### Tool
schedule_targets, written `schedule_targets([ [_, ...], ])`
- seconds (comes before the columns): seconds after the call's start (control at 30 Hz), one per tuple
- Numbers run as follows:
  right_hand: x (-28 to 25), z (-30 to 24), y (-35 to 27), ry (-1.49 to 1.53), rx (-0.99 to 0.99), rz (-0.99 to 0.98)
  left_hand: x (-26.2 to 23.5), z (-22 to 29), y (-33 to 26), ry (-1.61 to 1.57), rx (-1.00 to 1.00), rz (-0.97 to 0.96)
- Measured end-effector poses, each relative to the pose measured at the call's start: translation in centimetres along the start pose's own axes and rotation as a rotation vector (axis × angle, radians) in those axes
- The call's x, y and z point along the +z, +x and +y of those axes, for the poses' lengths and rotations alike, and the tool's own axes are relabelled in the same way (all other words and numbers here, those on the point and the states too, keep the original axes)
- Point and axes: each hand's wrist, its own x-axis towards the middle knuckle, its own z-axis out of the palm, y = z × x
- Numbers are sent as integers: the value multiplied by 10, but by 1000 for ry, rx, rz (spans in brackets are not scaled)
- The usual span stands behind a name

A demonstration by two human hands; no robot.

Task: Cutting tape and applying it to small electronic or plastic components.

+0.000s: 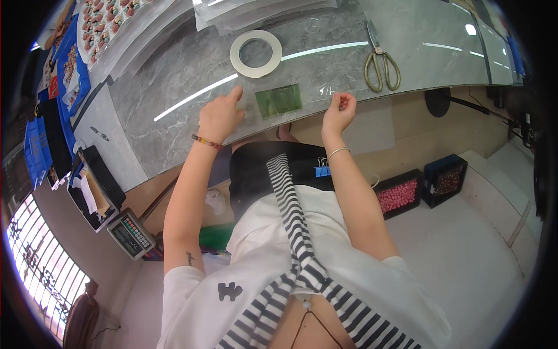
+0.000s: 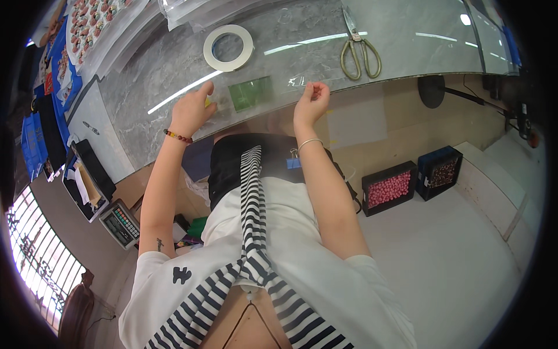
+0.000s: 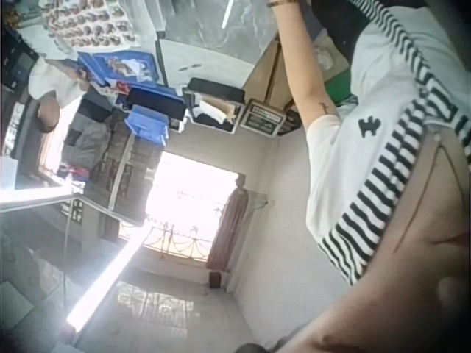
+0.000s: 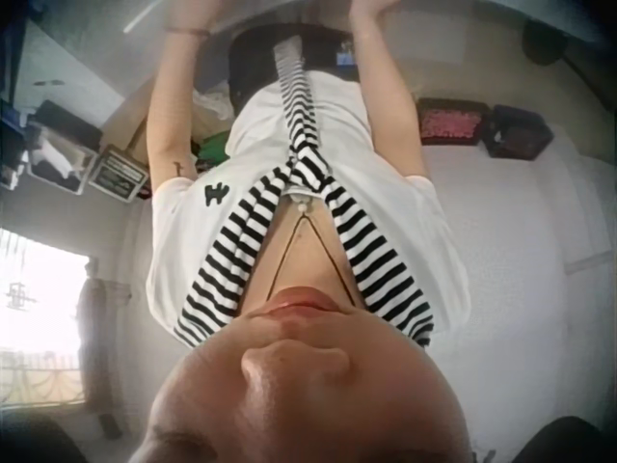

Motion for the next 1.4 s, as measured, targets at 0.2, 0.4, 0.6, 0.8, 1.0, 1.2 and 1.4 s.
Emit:
schedule_targets([
  [0.2, 5, 2, 2, 11, 2, 39, 9, 2, 8, 34, 0, 49],
  [0.4, 5, 12, 6, 23, 38, 54, 14, 13, 17, 81, -53, 91],
  [0.6, 6, 11, 7, -23, 45, 59, 14, 20, 20, 102, -97, 68],
  [0.8, 7, 12, 9, -43, 59, 66, 16, 24, 25, 135, -128, 59],
  [1.0, 7, 15, 10, -57, 74, 58, 21, 25, 28, 128, -182, 37],
  [1.2, 6, 12, 10, -62, 68, 62, 21, 26, 29, 132, -195, 12],
  [1.4, 6, 10, 10, -58, 62, 59, 22, 27, 29, 138, -199, 20],
])
